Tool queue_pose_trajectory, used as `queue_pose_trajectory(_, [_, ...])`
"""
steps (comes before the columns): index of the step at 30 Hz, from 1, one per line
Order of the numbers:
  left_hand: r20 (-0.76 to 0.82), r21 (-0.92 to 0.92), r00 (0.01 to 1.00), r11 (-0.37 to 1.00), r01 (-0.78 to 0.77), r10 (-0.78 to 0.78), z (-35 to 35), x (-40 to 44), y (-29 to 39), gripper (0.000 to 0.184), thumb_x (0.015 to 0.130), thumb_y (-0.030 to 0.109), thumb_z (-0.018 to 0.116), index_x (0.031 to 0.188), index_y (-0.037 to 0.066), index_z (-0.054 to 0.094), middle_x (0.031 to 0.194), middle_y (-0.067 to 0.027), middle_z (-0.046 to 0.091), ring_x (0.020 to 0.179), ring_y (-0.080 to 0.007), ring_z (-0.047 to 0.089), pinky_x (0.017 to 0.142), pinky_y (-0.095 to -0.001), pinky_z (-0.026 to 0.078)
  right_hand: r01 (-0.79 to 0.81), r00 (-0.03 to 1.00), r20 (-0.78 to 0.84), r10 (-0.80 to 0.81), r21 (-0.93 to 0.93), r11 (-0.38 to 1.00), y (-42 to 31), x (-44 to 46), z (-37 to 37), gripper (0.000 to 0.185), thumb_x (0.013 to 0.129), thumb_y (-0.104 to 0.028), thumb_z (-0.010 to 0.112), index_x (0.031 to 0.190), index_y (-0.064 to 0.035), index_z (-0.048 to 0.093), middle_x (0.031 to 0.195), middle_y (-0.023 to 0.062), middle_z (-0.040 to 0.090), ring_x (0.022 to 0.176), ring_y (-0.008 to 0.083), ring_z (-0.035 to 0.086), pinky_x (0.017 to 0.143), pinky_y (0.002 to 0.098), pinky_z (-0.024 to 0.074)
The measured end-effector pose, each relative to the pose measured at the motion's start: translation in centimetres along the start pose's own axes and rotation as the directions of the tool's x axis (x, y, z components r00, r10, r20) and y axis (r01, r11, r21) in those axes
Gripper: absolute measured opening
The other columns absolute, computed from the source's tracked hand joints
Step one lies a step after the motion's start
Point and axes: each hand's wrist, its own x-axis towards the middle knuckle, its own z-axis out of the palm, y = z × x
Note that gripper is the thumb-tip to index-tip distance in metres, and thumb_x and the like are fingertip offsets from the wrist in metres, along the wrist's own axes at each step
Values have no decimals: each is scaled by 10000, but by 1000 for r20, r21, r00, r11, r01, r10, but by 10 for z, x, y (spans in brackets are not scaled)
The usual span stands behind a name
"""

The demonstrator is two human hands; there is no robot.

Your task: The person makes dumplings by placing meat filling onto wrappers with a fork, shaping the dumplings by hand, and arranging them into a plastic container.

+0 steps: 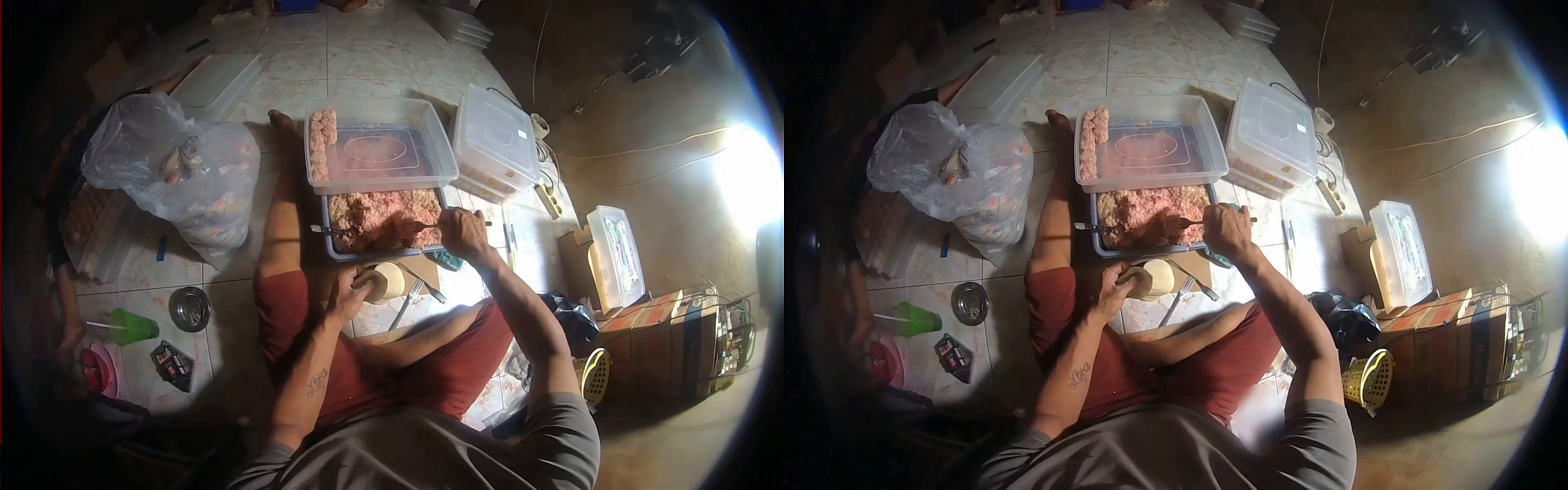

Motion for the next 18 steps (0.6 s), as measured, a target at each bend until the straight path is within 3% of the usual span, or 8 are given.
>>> queue_pose_trajectory(2, [5,-28,999,998,-49,49,-2,1,4,150,887,89,719,1000,7,665,943,-55,691,896,-122,631,829,-306,520,-18,996,-83,20,28,999,-4,-2,-3,160,873,-125,507,785,-78,631,776,163,662,754,359,659,798,505,397])
queue_pose_trajectory(4, [18,367,997,927,-74,73,-1,-6,24,148,896,79,702,1011,-2,657,947,-84,685,899,-156,638,833,-315,515,7,975,-224,-8,-6,1000,-5,-3,3,146,860,-131,514,780,-77,622,746,155,659,757,359,661,772,496,406])
queue_pose_trajectory(6, [1,370,982,912,-175,188,10,-5,21,180,901,108,707,1021,-12,645,963,-109,682,914,-186,643,837,-318,514,9,991,-137,1,74,997,-15,2,13,134,852,-118,531,746,-78,604,806,138,662,791,364,650,755,480,418])
queue_pose_trajectory(10, [14,345,996,934,-90,91,10,14,8,238,933,142,667,1127,7,631,1032,-77,675,914,-174,648,842,-324,529,37,926,-373,64,256,966,-11,-4,13,131,890,-104,560,804,-75,654,825,155,675,787,361,655,753,480,436])
queue_pose_trajectory(12, [68,-401,981,895,195,-183,22,18,35,274,953,226,650,1132,19,660,1107,-100,680,1037,-185,640,935,-329,507,25,905,-397,154,410,912,-3,-10,5,119,898,-97,576,842,-69,677,828,163,680,788,360,660,750,479,454])
queue_pose_trajectory(14, [16,-489,980,854,179,-196,39,31,60,337,989,328,601,1136,32,664,1134,-106,678,1070,-210,647,974,-366,513,-61,927,-252,278,629,775,3,-17,-3,98,883,-70,607,910,-52,699,844,174,683,792,357,672,735,451,499])
queue_pose_trajectory(16, [142,-767,967,594,243,-212,51,50,83,497,1009,463,547,1209,16,632,1157,-107,686,1105,-256,654,1039,-412,484,-44,928,-238,285,692,721,0,-29,-8,100,888,-24,603,931,-28,693,856,179,688,793,355,679,712,414,524])
queue_pose_trajectory(18, [224,-839,970,489,239,-91,52,70,74,610,1003,536,504,1277,-1,591,1252,-135,652,1187,-276,616,1088,-442,443,70,904,-339,259,717,694,-16,-46,-11,82,957,-51,611,956,-36,692,763,77,652,669,129,593,607,303,474])
